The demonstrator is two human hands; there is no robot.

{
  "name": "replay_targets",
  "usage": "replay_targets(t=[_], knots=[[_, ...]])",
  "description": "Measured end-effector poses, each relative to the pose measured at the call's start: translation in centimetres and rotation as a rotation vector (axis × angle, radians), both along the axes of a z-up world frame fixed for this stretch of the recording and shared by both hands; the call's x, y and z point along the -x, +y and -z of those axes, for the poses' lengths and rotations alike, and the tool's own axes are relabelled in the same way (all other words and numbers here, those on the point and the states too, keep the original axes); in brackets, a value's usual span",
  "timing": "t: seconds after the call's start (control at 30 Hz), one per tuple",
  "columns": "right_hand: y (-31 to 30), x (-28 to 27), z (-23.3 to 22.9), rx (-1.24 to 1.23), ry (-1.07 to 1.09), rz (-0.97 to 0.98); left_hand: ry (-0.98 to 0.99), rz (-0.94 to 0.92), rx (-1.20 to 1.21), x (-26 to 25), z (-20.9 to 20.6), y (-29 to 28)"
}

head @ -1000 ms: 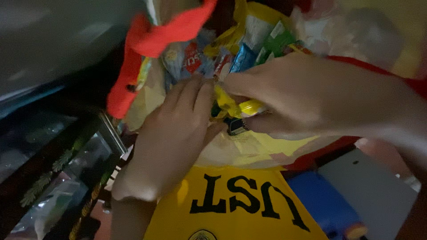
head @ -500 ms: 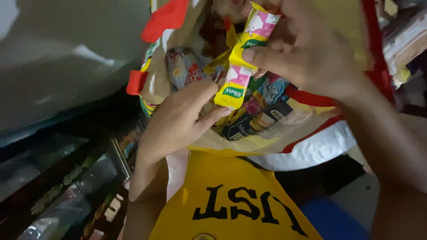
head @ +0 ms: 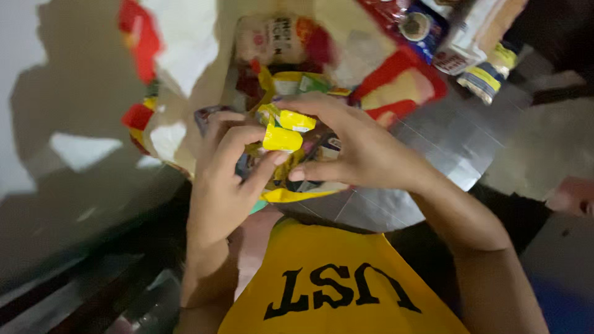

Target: The person unpacks various groceries from a large yellow bag, placing items such as bread, sugar, condiments, and multi-packs of laundry detergent onto a table.

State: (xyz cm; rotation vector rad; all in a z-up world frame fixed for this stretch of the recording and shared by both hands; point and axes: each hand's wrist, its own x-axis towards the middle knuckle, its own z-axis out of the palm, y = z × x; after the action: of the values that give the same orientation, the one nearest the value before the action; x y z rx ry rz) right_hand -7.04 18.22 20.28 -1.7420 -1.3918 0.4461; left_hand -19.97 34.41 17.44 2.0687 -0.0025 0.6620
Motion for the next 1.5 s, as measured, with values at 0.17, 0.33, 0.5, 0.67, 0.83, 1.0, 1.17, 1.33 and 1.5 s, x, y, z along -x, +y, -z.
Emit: replay_targets(t=[0.17,0.33,0.5,0.67,0.83,1.0,1.17,1.33,1.5], knots=[[-3.2,0.7,0.5,-0.068,0.131,0.095,-0.012,0.010,0.054,-0.9,-0.6,-3.7],[-2.3,0.0,-0.1,0.022,0.107,0.072,-0.022,-0.019,0.042,0.4,-1.0,-3.6],[0.1,-0.7,-0.3,0.099,-0.146,-0.063,0.017,-0.146,0.022,1.8,-1.0,-2.8],[3.7,-1.8,-0.2,0.183,0.016,-0.174,0.119,-0.185,0.046,2.3,-0.4,-1.4],[6.5,-2.9,-0.2,0.234,-0.076,-0.295,0.170,-0.300,0.034,1.8,-0.5,-0.3],[8.5,-5.2,0.5,0.340,-0.370,-0.473,0.438,-0.274,-0.273,0.8,-0.9,0.9],[9.8,-6.4,4.6,0.566,-0.609,-0.571,0.634,-0.173,-0.277,-0.2,-1.1,1.9],[9.9,-4.2,9.1,0.956,-0.595,-0.795,0.725,-0.195,-0.268,-1.4,-0.4,2.5],[11.0,-3.2,10.9,1.140,-0.537,-0.948,0.807,-0.192,-0.450,-1.6,0.3,2.9]])
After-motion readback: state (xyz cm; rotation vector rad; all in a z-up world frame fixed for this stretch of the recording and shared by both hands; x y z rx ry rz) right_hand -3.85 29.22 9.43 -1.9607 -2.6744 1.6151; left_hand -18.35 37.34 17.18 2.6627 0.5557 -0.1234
